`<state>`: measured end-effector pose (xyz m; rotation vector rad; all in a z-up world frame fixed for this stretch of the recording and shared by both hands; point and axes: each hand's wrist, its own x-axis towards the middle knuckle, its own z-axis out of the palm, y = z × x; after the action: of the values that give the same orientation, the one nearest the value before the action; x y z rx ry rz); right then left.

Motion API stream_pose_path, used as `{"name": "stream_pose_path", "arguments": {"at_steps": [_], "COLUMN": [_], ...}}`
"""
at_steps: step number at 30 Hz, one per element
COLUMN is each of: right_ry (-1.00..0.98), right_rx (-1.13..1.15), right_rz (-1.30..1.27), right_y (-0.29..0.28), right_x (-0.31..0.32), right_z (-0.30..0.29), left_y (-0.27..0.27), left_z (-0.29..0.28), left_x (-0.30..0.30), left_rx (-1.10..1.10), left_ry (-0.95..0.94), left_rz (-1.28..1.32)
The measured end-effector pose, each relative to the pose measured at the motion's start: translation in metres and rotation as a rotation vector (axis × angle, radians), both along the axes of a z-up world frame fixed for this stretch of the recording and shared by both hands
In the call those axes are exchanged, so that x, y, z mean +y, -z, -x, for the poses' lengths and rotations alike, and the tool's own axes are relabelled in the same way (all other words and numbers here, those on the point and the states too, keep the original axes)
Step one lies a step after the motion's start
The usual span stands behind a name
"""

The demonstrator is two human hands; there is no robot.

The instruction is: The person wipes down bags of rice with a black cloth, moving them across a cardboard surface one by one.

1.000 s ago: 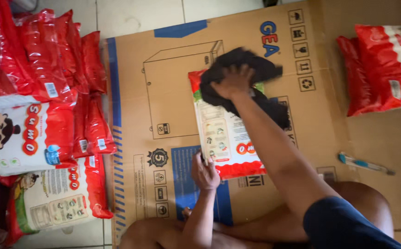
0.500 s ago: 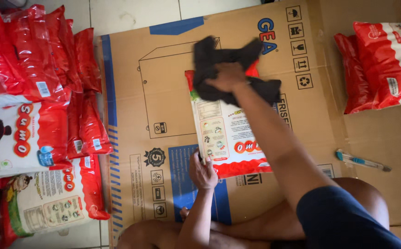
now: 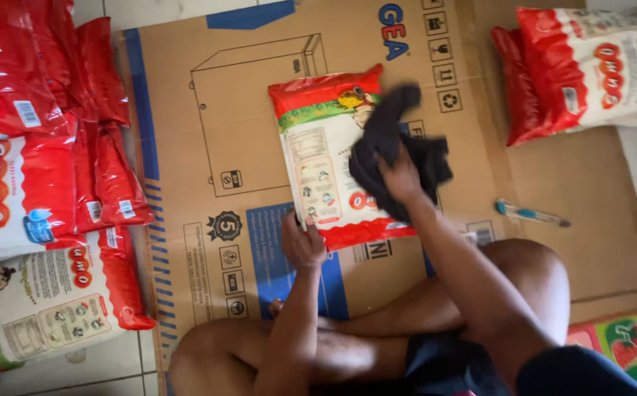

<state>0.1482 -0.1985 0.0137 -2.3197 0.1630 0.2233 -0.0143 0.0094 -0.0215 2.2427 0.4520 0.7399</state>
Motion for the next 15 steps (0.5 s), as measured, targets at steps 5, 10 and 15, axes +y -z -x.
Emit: {"name": "stream_pose_path", "arguments": {"at_steps": [5,10,15], "right_ry": [0.074,0.027,-0.517], "right_rx": [-0.242,-0.286,-0.419], "right_rz": [0.387,0.466,0.498], "right_y": [0.031,0.015,-0.016], "right_x": [-0.014,0.018,0.054], "right_z": [0.113,0.174,0.150], "left_y": [0.000,-0.012,-0.007], "left_z": [0.005,-0.004,0.028], "left_x": [0.003,0.035,0.058], "left_rx": [0.136,0.670,1.125], "left_ry": [0.025,0.180,0.342], "left_rz": [-0.024,0.272,0.323]}}
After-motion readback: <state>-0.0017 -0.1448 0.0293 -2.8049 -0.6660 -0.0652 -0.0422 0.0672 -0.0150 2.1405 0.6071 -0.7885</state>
